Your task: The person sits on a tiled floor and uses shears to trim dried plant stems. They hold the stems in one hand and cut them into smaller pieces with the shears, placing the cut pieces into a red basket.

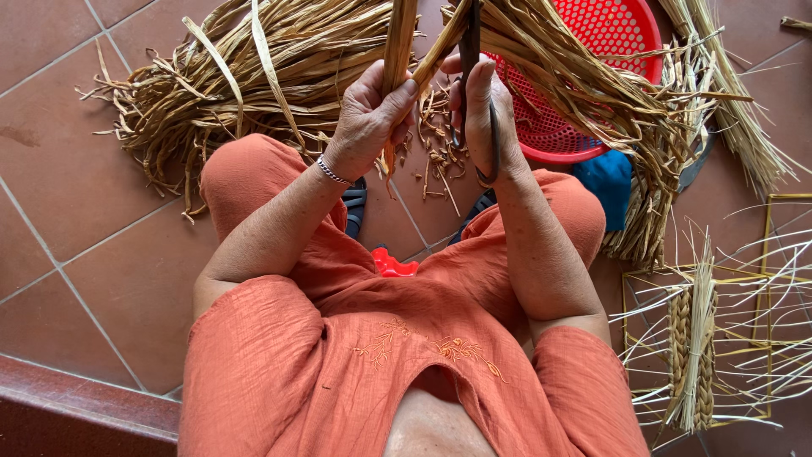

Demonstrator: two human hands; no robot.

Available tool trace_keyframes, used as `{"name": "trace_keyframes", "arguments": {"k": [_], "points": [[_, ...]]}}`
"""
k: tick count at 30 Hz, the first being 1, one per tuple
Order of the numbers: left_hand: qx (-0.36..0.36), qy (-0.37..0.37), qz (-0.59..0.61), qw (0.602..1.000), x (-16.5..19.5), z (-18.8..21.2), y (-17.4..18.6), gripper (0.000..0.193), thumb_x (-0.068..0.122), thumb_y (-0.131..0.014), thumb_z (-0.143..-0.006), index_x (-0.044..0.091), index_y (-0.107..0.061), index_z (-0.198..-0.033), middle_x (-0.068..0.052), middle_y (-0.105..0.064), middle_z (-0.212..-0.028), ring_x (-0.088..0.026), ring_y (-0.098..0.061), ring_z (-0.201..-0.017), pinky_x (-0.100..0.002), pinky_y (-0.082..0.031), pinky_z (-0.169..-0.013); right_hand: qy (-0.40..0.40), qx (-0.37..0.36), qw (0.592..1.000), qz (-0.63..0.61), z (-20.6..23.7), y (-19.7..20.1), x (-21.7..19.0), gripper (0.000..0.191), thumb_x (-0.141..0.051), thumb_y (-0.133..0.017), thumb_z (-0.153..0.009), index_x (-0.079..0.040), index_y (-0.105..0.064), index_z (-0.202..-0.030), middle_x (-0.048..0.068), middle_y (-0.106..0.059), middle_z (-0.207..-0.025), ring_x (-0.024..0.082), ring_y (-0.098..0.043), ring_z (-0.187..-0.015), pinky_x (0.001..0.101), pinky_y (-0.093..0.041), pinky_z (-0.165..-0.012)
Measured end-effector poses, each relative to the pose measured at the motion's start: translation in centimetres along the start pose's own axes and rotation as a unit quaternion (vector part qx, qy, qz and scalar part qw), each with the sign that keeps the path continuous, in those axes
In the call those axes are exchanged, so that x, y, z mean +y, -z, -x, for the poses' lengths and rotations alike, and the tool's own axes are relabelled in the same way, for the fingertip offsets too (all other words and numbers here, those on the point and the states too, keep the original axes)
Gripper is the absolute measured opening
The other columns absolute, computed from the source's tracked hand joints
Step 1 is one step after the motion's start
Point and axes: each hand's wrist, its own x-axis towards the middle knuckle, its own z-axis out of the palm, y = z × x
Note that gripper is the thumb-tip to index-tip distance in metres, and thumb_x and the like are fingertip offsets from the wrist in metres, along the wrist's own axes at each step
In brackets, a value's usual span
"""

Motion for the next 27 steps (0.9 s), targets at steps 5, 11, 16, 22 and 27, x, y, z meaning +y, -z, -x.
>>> {"name": "trace_keyframes", "arguments": {"k": [5, 11, 16, 22, 27], "points": [[-0.003, 0.008, 0.000, 1.000, 0.1, 0.1, -0.1, 0.014, 0.019, -0.061, -0.111, 0.007, -0.059, -0.117, 0.000, -0.061, -0.077, -0.005, -0.052, -0.057, -0.021, -0.043, -0.048, 0.000, 0.029, 0.999, 0.017, 0.4, -0.2, -0.3, 0.092, -0.087, -0.023, -0.094, -0.006, -0.060, -0.116, -0.008, -0.041, -0.071, 0.003, -0.040, -0.060, 0.0227, -0.033, -0.053], [-0.034, 0.003, 0.047, 0.998, 0.4, 0.3, -0.2, 0.013, 0.018, -0.060, -0.112, 0.006, -0.058, -0.116, -0.001, -0.060, -0.078, -0.006, -0.050, -0.056, -0.022, -0.043, -0.049, 0.049, 0.064, 0.995, 0.062, 0.7, -1.2, -0.2, 0.091, -0.085, -0.020, -0.099, -0.005, -0.062, -0.107, -0.007, -0.042, -0.069, 0.003, -0.042, -0.062, 0.0225, -0.033, -0.057], [-0.050, -0.008, 0.080, 0.995, 0.7, 0.5, -0.2, 0.012, 0.017, -0.062, -0.112, 0.006, -0.058, -0.116, 0.000, -0.057, -0.078, -0.006, -0.050, -0.057, -0.022, -0.042, -0.049, 0.039, 0.020, 0.999, 0.017, 0.3, -1.0, -0.2, 0.094, -0.088, -0.019, -0.094, -0.006, -0.057, -0.121, -0.007, -0.044, -0.069, 0.002, -0.045, -0.060, 0.0221, -0.036, -0.053], [-0.038, 0.028, 0.064, 0.997, 1.0, 0.8, 0.3, 0.014, 0.016, -0.064, -0.109, 0.005, -0.059, -0.113, 0.000, -0.057, -0.077, -0.004, -0.047, -0.056, -0.020, -0.039, -0.047, 0.028, 0.016, 0.999, 0.017, 0.0, -1.1, 0.1, 0.095, -0.089, -0.021, -0.095, -0.005, -0.057, -0.120, -0.008, -0.041, -0.074, 0.004, -0.041, -0.064, 0.0235, -0.033, -0.056], [-0.033, 0.029, 0.086, 0.995, 1.0, 0.7, 0.5, 0.014, 0.015, -0.065, -0.109, 0.005, -0.059, -0.115, 0.001, -0.056, -0.080, -0.004, -0.047, -0.060, -0.020, -0.038, -0.048, 0.038, 0.042, 0.996, 0.073, 0.1, -1.0, 0.0, 0.093, -0.087, -0.018, -0.097, -0.006, -0.060, -0.108, -0.008, -0.040, -0.068, 0.004, -0.040, -0.062, 0.0237, -0.032, -0.056]]}}
